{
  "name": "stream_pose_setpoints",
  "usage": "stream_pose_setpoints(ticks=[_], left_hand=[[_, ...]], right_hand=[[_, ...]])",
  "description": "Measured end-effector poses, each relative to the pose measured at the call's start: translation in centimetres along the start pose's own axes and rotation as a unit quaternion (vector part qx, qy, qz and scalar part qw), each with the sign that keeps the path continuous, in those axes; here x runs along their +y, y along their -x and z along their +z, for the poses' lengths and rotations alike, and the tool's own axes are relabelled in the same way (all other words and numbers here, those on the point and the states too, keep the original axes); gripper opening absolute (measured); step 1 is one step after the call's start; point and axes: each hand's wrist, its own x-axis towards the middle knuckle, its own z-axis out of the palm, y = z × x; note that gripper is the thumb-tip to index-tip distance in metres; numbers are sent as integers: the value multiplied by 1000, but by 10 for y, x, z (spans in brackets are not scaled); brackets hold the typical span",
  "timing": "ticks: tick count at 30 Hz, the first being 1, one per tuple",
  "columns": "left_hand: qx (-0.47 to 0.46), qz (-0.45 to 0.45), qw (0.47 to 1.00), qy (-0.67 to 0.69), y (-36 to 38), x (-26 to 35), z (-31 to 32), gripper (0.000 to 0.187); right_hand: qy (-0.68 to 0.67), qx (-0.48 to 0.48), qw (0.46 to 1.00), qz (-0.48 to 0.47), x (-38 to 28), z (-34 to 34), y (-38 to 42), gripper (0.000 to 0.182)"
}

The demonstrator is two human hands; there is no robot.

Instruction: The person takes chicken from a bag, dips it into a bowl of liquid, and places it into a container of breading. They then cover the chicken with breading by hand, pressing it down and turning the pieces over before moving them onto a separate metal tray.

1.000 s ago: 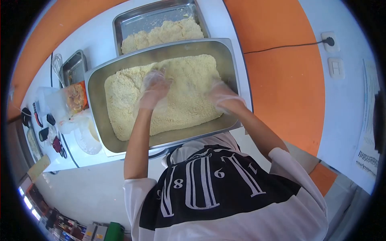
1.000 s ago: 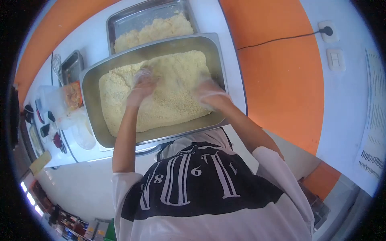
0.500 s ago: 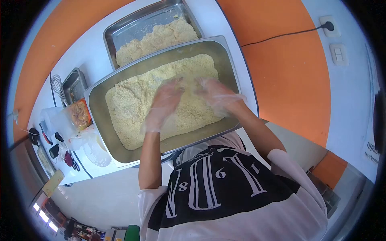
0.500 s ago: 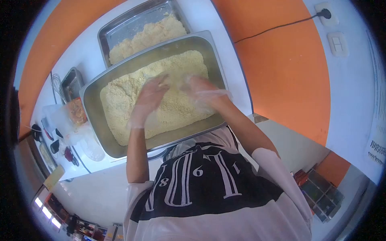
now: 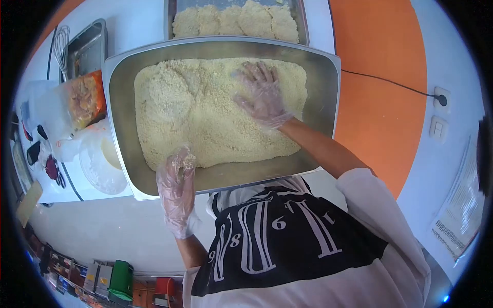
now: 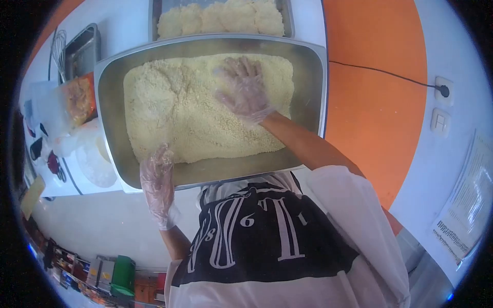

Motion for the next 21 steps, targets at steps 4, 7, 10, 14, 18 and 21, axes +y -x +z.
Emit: stream_pose_setpoints(ticks=[4,7,10,14,18,21], left_hand=[[72,90,993,-23,-4,0,6,34],[34,61,996,-50,-2,-3,3,35],[24,40,996,-72,1,-1,4,39],[36,55,993,-99,5,-7,8,39],[62,54,991,-103,-5,-1,12,37],[44,50,993,-94,-1,-1,7,37]], right_hand=[[20,6,1000,-7,-4,1,3,71],[-1,-37,999,23,-16,-6,-21,72],[-99,-33,981,163,-30,4,-32,67],[-15,33,997,72,-34,9,-30,61],[-4,65,997,44,-25,13,-33,58],[-36,62,996,48,-24,10,-31,59]])
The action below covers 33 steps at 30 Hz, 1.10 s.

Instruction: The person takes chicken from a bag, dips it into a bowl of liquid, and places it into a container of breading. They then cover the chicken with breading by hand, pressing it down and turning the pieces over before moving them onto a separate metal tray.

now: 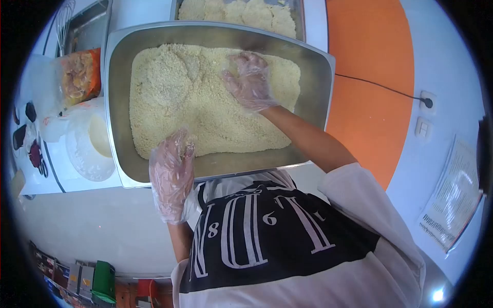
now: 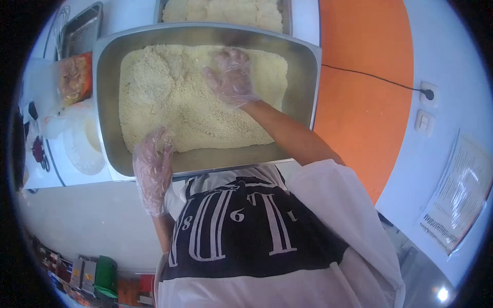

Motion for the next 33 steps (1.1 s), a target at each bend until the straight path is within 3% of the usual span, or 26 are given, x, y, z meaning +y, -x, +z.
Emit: stream_pose_setpoints(ticks=[7,16,18,19,21,24,31,33], left_hand=[[-18,5,1000,2,1,-3,-1,35],[-8,-6,1000,-20,2,-3,2,35],[6,11,1000,-18,5,-5,2,34],[17,18,1000,-17,5,-6,3,34],[29,23,999,-19,6,-7,3,34],[41,26,998,-28,0,-4,5,32],[76,-23,996,-31,4,3,6,28],[86,-25,996,-26,2,2,7,30]], right_hand=[[82,-134,982,-103,5,-27,55,73],[72,-100,990,-75,4,-26,57,76],[-78,-123,987,-68,12,-34,56,77],[-76,-121,987,-74,16,-35,61,77],[107,-150,980,-74,19,-32,85,83],[118,-73,987,-86,22,-16,87,86],[78,-96,990,-70,10,-49,65,93],[-87,-257,954,125,-1,-82,47,97]])
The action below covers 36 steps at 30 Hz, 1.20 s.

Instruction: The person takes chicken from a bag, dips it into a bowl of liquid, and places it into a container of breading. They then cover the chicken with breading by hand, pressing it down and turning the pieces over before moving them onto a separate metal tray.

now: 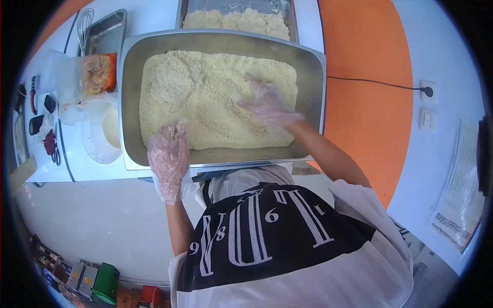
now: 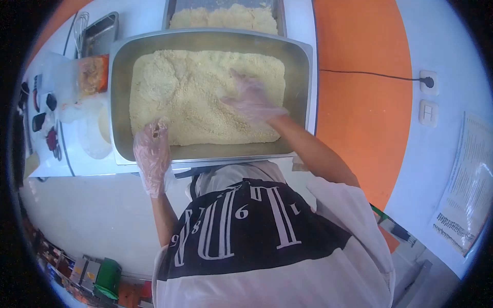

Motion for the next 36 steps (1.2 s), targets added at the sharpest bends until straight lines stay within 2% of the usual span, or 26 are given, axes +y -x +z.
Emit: stream_pose_setpoints(ticks=[1,3,4,6,7,9,11,13,14,16,18,20,22,23,24,25,26,27,28,29,30,31,32,34,35,36], left_hand=[[1,-7,1000,10,0,0,1,31],[11,-6,1000,15,0,2,2,31],[15,-10,1000,23,-1,4,2,32],[20,-17,1000,13,-2,8,0,31],[20,-29,999,9,-1,10,0,31],[17,-35,999,-2,-1,9,0,32],[11,-42,999,-11,0,7,3,32],[-19,8,1000,-14,-3,5,5,34],[-18,10,1000,-20,-5,7,3,34],[-82,70,993,56,-11,23,3,37],[-124,55,988,68,-18,35,8,39],[-165,40,982,82,-27,55,12,41],[-191,8,964,184,-41,81,10,46],[-192,13,964,183,-49,56,33,46],[-147,200,966,74,-57,9,73,44],[-96,378,920,-39,-67,-14,96,42],[-96,382,918,-40,-81,3,94,42],[-231,269,935,-28,-94,34,88,47],[-358,147,922,-16,-98,55,87,53],[-361,152,920,-17,-96,62,91,53],[-387,214,889,-123,-91,67,94,53],[-404,273,843,-227,-88,69,95,54],[-406,277,840,-229,-80,57,105,54],[-327,313,881,-136,-58,14,136,56],[-328,315,880,-139,-54,9,138,56],[-383,303,865,-120,-51,7,138,57]], right_hand=[[-4,6,1000,-6,2,-10,-2,97],[35,-147,988,-34,9,-32,-12,95],[33,-141,989,-40,2,-46,-14,95],[130,-277,951,-40,-11,-69,-19,85],[128,-274,952,-47,-3,-66,-20,85],[107,-222,962,-120,15,-62,-18,71],[87,-222,964,-117,17,-64,-11,66],[63,-223,966,-114,8,-73,-2,61],[67,-216,963,-147,4,-79,3,56],[65,-203,960,-181,-4,-95,17,52],[104,-99,946,-290,-9,-113,34,45],[62,-76,952,-291,-4,-112,40,44],[22,-52,956,-288,9,-103,52,42],[56,-55,954,-289,20,-92,61,45],[89,-59,951,-289,25,-85,70,49],[88,-55,952,-288,19,-84,80,49],[52,-120,973,-190,10,-85,89,55],[14,-184,979,-89,2,-82,96,62],[11,-182,979,-87,2,-65,99,62],[-23,-134,989,-66,9,-36,96,71],[-56,-84,994,-45,15,-9,90,80],[-60,-79,994,-42,20,16,81,80],[-93,-61,992,-55,23,41,71,86],[-130,-43,988,-67,8,55,58,92],[-146,-130,980,-24,-6,46,49,91],[-160,-214,963,19,-12,40,44,91]])
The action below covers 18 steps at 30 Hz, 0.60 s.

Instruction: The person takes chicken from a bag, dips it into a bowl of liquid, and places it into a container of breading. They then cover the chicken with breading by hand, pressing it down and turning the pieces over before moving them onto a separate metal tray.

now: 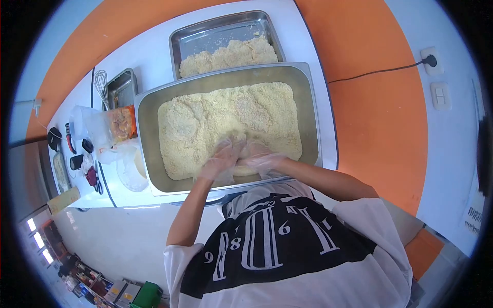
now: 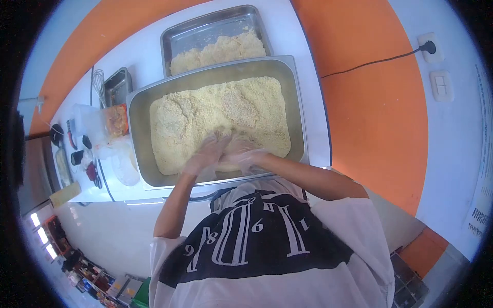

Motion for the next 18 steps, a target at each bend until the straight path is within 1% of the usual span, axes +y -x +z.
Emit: stream_pose_setpoints(ticks=[1,2,3,4,5,6,7,8,9,10,11,12,13,14,15,16,17,18], left_hand=[[-49,7,998,37,0,-1,1,59],[-50,6,998,38,0,-6,2,59],[-45,19,996,76,2,-6,-6,60],[-40,32,992,114,1,-7,-13,62],[-38,30,992,114,-2,-6,-20,62],[-23,-65,984,163,-5,11,-49,60],[-9,-158,965,210,-8,21,-73,58],[-10,-162,964,212,-10,19,-84,58],[27,-126,979,159,-11,16,-92,51],[62,-89,989,104,-10,14,-98,45],[61,-89,989,105,-10,15,-104,45],[48,-185,970,148,-11,16,-110,50],[35,-277,941,189,-13,16,-113,56],[37,-275,942,188,-8,4,-104,56],[-56,-228,969,77,5,-15,-83,59],[-147,-177,973,-35,17,-23,-69,63],[-146,-178,972,-34,22,-16,-65,63],[-47,-144,988,-22,26,-3,-60,65]], right_hand=[[-2,1,1000,0,5,2,-4,91],[-55,16,998,-16,14,6,-10,83],[-107,31,993,-32,15,6,-7,75],[-106,29,993,-32,15,6,-5,75],[-196,61,978,-48,15,5,-2,69],[-286,91,952,-63,9,0,4,64],[-286,88,952,-62,-1,-12,10,64],[-275,116,953,-58,-13,-30,14,61],[-264,143,952,-53,-19,-46,14,58],[-265,140,953,-51,-17,-62,7,58],[-194,128,972,-25,-13,-83,0,60],[-122,116,986,1,-11,-96,-1,62],[-121,119,986,1,-18,-103,12,62],[-97,131,986,15,-27,-110,28,60],[-74,141,987,30,-29,-111,41,58],[-74,141,987,31,-10,-102,42,58],[12,196,980,16,19,-89,38,58],[97,248,964,-1,36,-79,37,58]])
